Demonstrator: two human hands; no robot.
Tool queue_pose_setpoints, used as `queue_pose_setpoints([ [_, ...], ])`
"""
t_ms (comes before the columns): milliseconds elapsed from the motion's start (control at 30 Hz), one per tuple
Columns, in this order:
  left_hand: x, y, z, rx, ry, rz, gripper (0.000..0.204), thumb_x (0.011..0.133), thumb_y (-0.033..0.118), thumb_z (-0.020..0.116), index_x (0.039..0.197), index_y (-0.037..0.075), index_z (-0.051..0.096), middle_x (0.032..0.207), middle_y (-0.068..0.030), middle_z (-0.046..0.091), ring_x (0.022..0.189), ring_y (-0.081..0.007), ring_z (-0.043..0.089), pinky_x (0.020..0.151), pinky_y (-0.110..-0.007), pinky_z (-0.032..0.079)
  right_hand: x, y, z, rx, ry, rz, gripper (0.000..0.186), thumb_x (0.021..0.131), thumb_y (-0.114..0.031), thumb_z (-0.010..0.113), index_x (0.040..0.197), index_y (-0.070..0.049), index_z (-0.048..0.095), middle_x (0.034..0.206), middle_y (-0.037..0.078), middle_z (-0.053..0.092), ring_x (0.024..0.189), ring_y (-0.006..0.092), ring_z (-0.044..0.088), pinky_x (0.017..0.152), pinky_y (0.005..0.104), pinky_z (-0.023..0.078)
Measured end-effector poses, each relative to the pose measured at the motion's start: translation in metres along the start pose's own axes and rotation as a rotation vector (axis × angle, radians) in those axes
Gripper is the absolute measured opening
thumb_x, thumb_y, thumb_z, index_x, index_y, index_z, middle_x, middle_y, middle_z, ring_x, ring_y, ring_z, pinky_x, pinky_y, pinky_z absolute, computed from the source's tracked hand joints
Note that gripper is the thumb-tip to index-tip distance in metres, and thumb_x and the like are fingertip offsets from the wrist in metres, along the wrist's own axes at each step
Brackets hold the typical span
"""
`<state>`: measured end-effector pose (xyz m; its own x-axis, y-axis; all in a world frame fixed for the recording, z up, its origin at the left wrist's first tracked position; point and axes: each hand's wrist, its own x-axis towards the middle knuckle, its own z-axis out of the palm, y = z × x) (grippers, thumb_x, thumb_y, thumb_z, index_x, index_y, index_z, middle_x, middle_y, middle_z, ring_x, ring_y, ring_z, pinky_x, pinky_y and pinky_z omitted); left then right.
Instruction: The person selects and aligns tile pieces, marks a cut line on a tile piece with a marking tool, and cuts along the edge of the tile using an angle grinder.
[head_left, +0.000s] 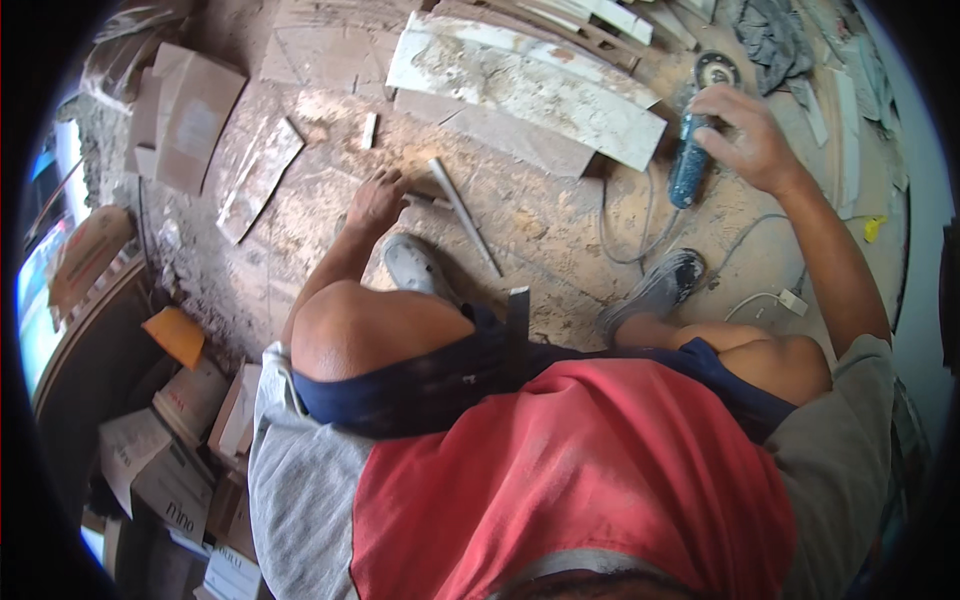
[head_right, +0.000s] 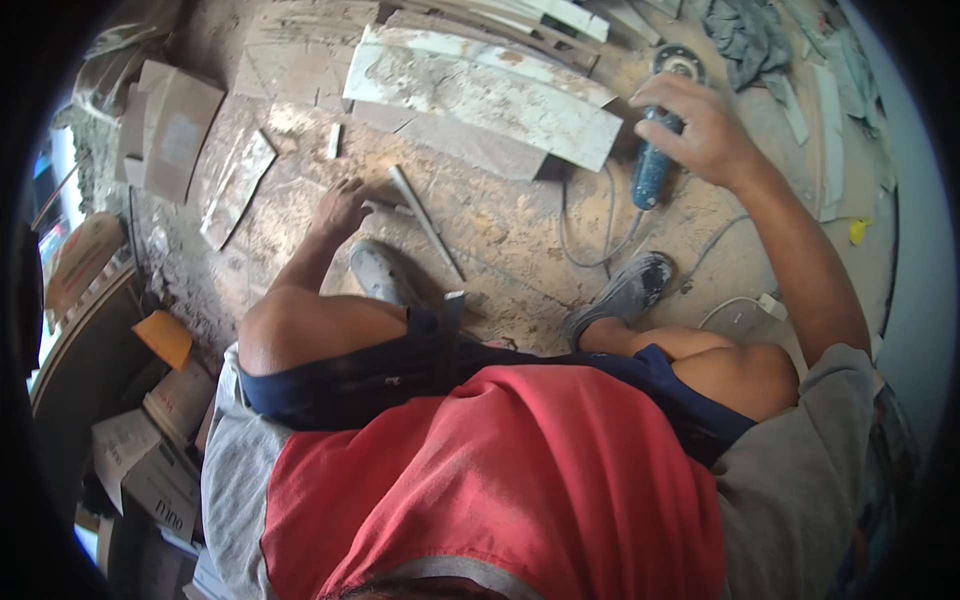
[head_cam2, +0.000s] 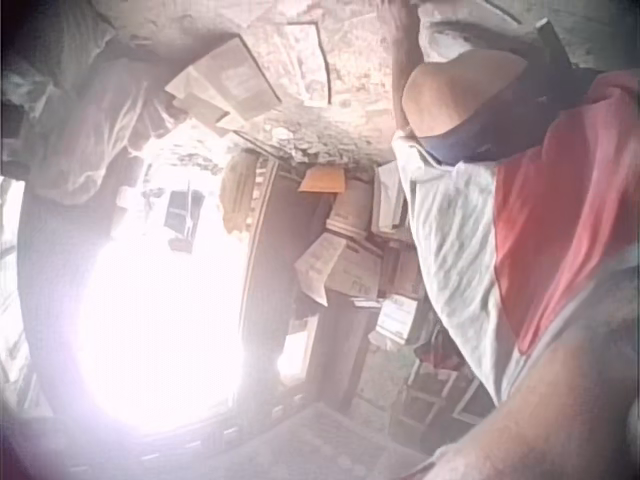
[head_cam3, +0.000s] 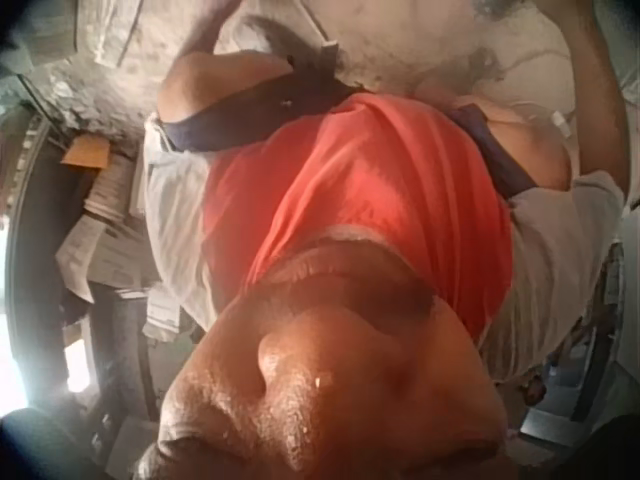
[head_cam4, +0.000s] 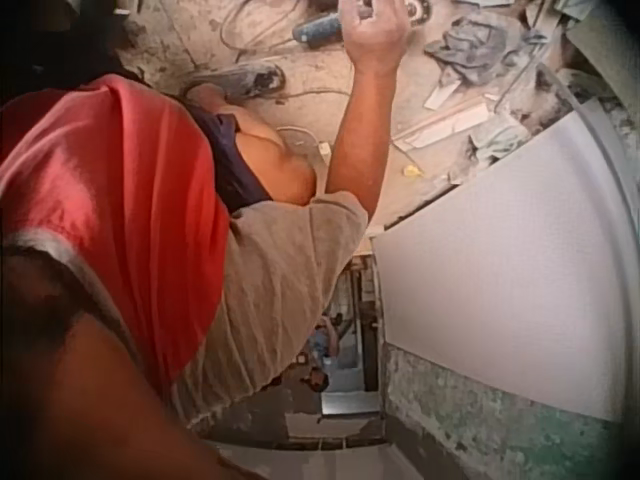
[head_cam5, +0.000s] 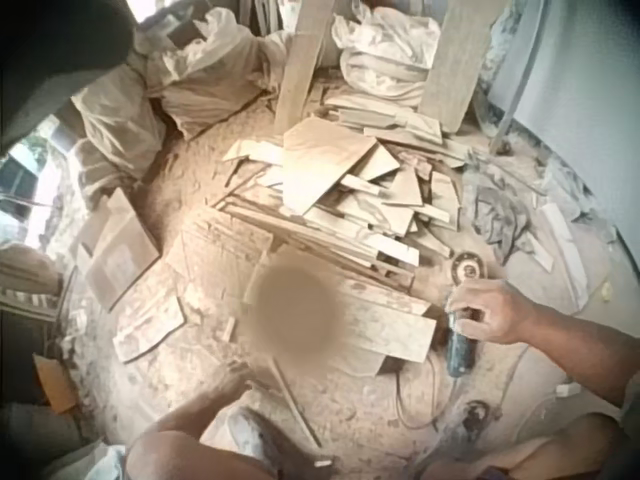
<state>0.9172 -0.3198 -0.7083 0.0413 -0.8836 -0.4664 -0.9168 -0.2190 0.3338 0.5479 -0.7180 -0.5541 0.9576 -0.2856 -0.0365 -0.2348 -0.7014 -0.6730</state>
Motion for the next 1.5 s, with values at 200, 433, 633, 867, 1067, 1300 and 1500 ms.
queue_pose_setpoints([
  [200,0.003,-0.004,0.004,0.106,0.025,-0.01,0.016,0.08,0.018,0.069,0.093,0.01,0.062,0.098,-0.0091,0.056,0.096,-0.0301,0.056,0.085,-0.04,0.047,0.025,-0.023,0.003,-0.023,-0.127,0.146,0.027,0.085,-0.022,0.066,0.104,-0.003,0.063,0.098,0.012,0.062,0.088,0.0277,0.062,0.079,0.0351,0.05],
  [433,0.01,0.047,-0.065,-0.376,0.187,0.011,0.018,0.082,0.013,0.069,0.094,0.006,0.058,0.093,-0.0136,0.065,0.088,-0.0353,0.062,0.081,-0.044,0.046,0.098,-0.077,0.066,0.063,-0.28,0.094,0.038,0.088,-0.032,0.061,0.112,-0.002,0.064,0.108,0.015,0.066,0.093,0.0273,0.064,0.082,0.0371,0.051],
  [633,0.031,0.063,-0.119,-0.474,0.258,0.219,0.015,0.086,0.008,0.065,0.098,0.004,0.058,0.089,-0.0166,0.065,0.087,-0.0382,0.063,0.074,-0.043,0.049,0.145,-0.128,0.126,-0.088,-0.646,0.158,0.046,0.093,-0.043,0.056,0.112,-0.002,0.062,0.101,0.023,0.066,0.095,0.0406,0.063,0.085,0.0479,0.049],
  [867,0.027,0.06,-0.116,-0.578,0.338,0.135,0.016,0.09,0.013,0.063,0.102,0.004,0.057,0.088,-0.0182,0.065,0.085,-0.0381,0.064,0.072,-0.044,0.049,0.141,-0.116,0.131,0.035,-0.466,0.191,0.04,0.095,-0.037,0.055,0.107,0.001,0.063,0.097,0.026,0.066,0.092,0.0422,0.063,0.082,0.0468,0.049],
  [1067,0.028,0.051,-0.116,-0.716,0.376,-0.054,0.013,0.09,0.014,0.062,0.1,0.004,0.064,0.088,-0.0177,0.066,0.083,-0.0355,0.065,0.073,-0.042,0.05,0.142,-0.107,0.137,0.164,-0.286,0.185,0.038,0.094,-0.035,0.056,0.107,0.0,0.064,0.097,0.026,0.066,0.092,0.0413,0.063,0.082,0.0453,0.049],
  [1300,0.026,0.048,-0.125,-0.398,0.298,0.136,0.015,0.09,0.015,0.059,0.1,0.004,0.062,0.09,-0.0145,0.064,0.088,-0.0362,0.062,0.075,-0.042,0.049,0.141,-0.106,0.13,0.1,-0.237,-0.105,0.04,0.096,-0.036,0.053,0.095,0.003,0.062,0.091,0.025,0.063,0.088,0.0427,0.059,0.079,0.0458,0.046],
  [1500,0.024,0.044,-0.131,-0.395,0.288,0.099,0.013,0.091,0.016,0.057,0.098,0.006,0.06,0.088,-0.0147,0.063,0.087,-0.0366,0.061,0.073,-0.044,0.047,0.152,-0.121,0.107,0.051,-0.348,-0.102,0.038,0.096,-0.033,0.051,0.089,0.003,0.06,0.086,0.025,0.06,0.085,0.0437,0.057,0.075,0.0473,0.045],
])
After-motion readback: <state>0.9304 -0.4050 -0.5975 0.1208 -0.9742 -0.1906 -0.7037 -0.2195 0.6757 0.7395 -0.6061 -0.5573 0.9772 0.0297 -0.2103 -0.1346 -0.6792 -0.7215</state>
